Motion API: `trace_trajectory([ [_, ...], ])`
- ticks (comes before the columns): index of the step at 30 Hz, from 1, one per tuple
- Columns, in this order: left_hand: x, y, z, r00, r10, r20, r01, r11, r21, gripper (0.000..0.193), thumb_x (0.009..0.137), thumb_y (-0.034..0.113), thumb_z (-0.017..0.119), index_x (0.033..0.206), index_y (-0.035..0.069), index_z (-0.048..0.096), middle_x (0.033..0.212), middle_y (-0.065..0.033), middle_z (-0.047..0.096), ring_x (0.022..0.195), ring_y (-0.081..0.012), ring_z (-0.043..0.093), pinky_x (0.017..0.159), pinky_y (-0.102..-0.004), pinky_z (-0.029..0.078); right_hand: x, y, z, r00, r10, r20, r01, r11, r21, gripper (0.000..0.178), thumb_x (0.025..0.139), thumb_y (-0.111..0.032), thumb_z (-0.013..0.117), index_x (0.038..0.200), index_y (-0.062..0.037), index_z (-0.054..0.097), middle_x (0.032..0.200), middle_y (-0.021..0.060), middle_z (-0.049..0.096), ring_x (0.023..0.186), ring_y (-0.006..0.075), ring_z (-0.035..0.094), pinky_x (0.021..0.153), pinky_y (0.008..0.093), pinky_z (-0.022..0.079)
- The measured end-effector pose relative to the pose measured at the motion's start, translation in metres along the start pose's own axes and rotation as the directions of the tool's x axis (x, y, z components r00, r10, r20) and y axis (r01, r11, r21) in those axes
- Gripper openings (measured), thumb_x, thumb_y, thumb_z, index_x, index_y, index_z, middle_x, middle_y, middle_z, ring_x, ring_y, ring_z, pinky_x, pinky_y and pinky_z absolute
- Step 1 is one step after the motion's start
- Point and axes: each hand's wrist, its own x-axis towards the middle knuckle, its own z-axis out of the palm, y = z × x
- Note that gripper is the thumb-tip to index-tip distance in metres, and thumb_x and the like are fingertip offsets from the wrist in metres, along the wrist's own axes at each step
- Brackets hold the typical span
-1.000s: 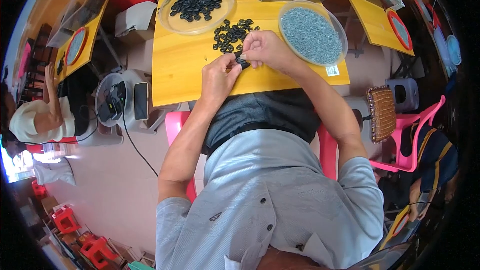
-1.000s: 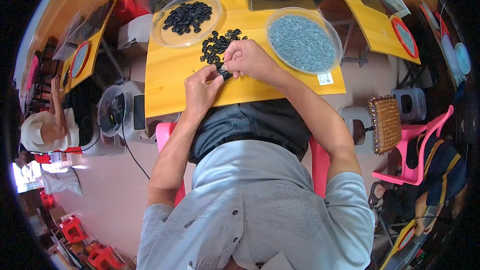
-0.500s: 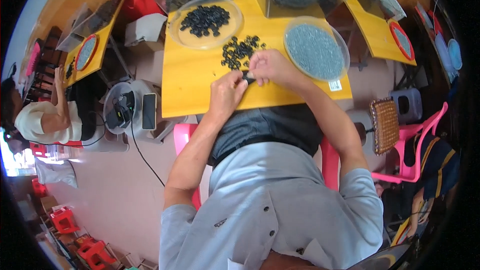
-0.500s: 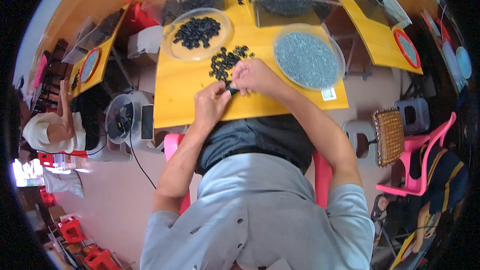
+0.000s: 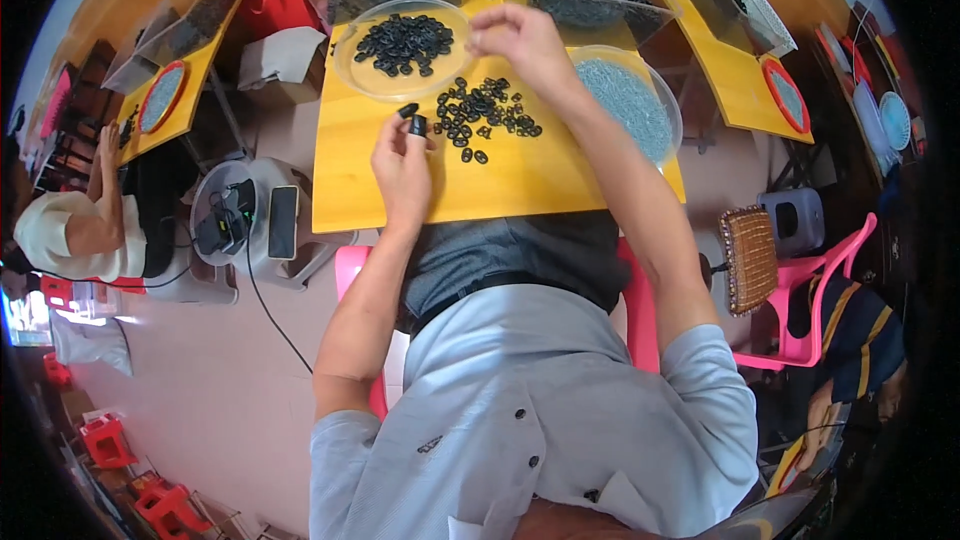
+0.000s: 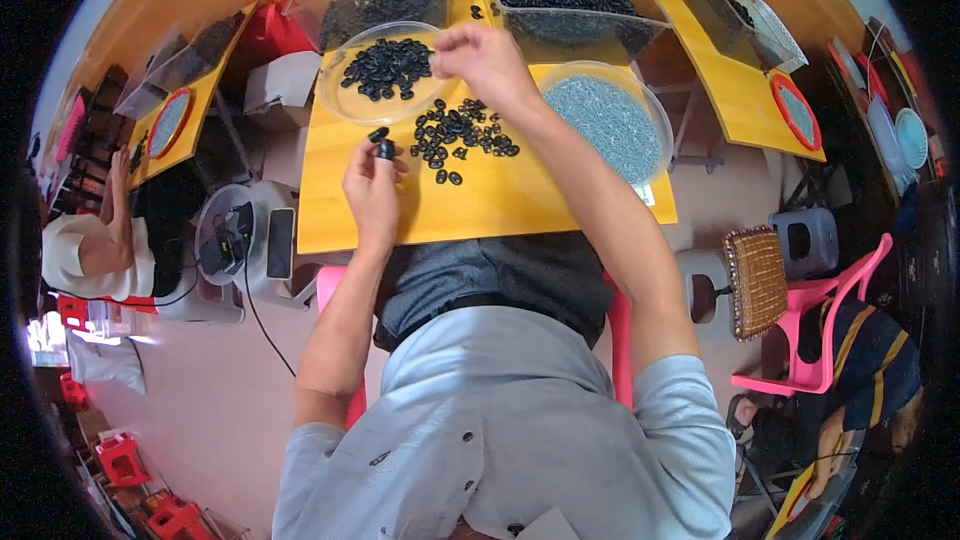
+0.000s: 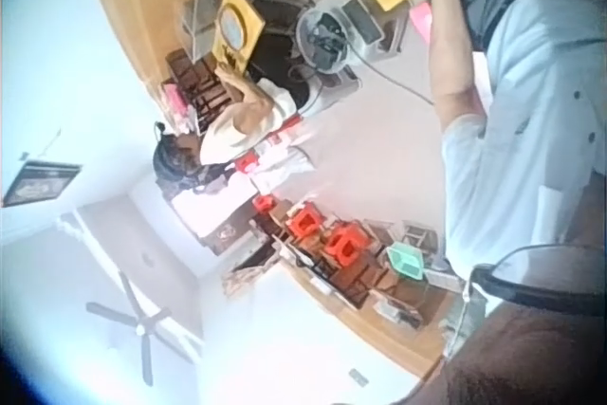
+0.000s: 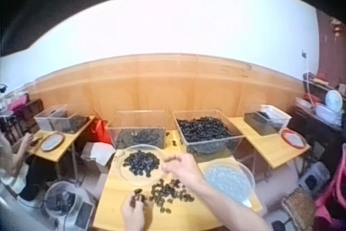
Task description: The person assembles small plastic components by picking up individual pieces from the table and fitting them together by hand.
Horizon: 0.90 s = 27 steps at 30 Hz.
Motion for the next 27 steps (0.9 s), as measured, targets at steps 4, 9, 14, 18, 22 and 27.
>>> trace_trajectory([
  [4,0.002,-0.006,-0.003,0.995,-0.094,0.027,0.096,0.991,-0.09,0.016,0.092,0.006,0.054,0.104,-0.003,0.061,0.077,-0.0015,0.061,0.064,-0.0061,0.054,0.06,-0.0203,0.044,-0.014,-0.004,-0.01,0.947,0.214,0.239,-0.116,0.922,-0.37,0.013,0.085,-0.011,0.065,0.093,-0.002,0.068,0.077,0.006,0.069,0.066,0.0119,0.063,0.062,0.0286,0.051],
  [9,-0.005,-0.009,0.006,0.987,-0.087,0.138,0.065,0.986,0.152,0.015,0.087,0.003,0.058,0.099,-0.003,0.062,0.07,-0.0006,0.059,0.06,-0.0074,0.053,0.057,-0.022,0.043,-0.057,0.039,-0.021,0.921,0.122,0.371,0.176,0.717,-0.674,0.017,0.081,-0.009,0.064,0.095,-0.0029,0.068,0.075,0.0103,0.068,0.07,0.0216,0.066,0.065,0.0339,0.052],
  [14,-0.014,-0.006,0.007,0.897,0.128,0.423,-0.379,0.716,0.587,0.021,0.073,0.005,0.07,0.092,0.001,0.065,0.073,-0.0112,0.059,0.067,-0.0268,0.058,0.066,-0.0375,0.048,-0.061,0.046,-0.018,0.918,0.092,0.385,0.255,0.607,-0.752,0.012,0.079,-0.009,0.062,0.088,-0.0044,0.068,0.078,0.015,0.066,0.081,0.0331,0.064,0.073,0.0414,0.051],
  [18,-0.019,-0.002,0.002,0.856,0.186,0.482,-0.493,0.571,0.656,0.019,0.072,0.007,0.071,0.088,0.002,0.064,0.077,-0.014,0.059,0.078,-0.033,0.059,0.071,-0.043,0.048,-0.069,0.045,-0.012,0.912,0.052,0.407,0.304,0.579,-0.756,0.009,0.081,-0.012,0.061,0.081,-0.0038,0.064,0.082,0.0172,0.065,0.083,0.0365,0.063,0.074,0.0469,0.049],
  [22,-0.017,-0.004,0.008,0.892,0.182,0.415,-0.423,0.662,0.619,0.018,0.074,0.006,0.068,0.09,0.0,0.063,0.077,-0.0146,0.059,0.077,-0.0332,0.06,0.071,-0.0421,0.049,-0.076,0.038,-0.016,0.919,0.085,0.384,0.275,0.56,-0.782,0.015,0.082,-0.016,0.058,0.078,-0.0027,0.064,0.082,0.0195,0.066,0.082,0.0393,0.063,0.073,0.0495,0.049],
  [27,-0.022,0.009,0.012,0.936,0.212,0.281,-0.324,0.827,0.459,0.018,0.078,0.004,0.066,0.095,-0.003,0.063,0.08,-0.015,0.061,0.071,-0.0289,0.062,0.065,-0.0354,0.05,-0.079,0.028,-0.018,0.922,0.146,0.359,0.23,0.539,-0.81,0.017,0.081,-0.016,0.058,0.077,-0.0014,0.066,0.08,0.0189,0.067,0.079,0.038,0.064,0.072,0.0474,0.05],
])
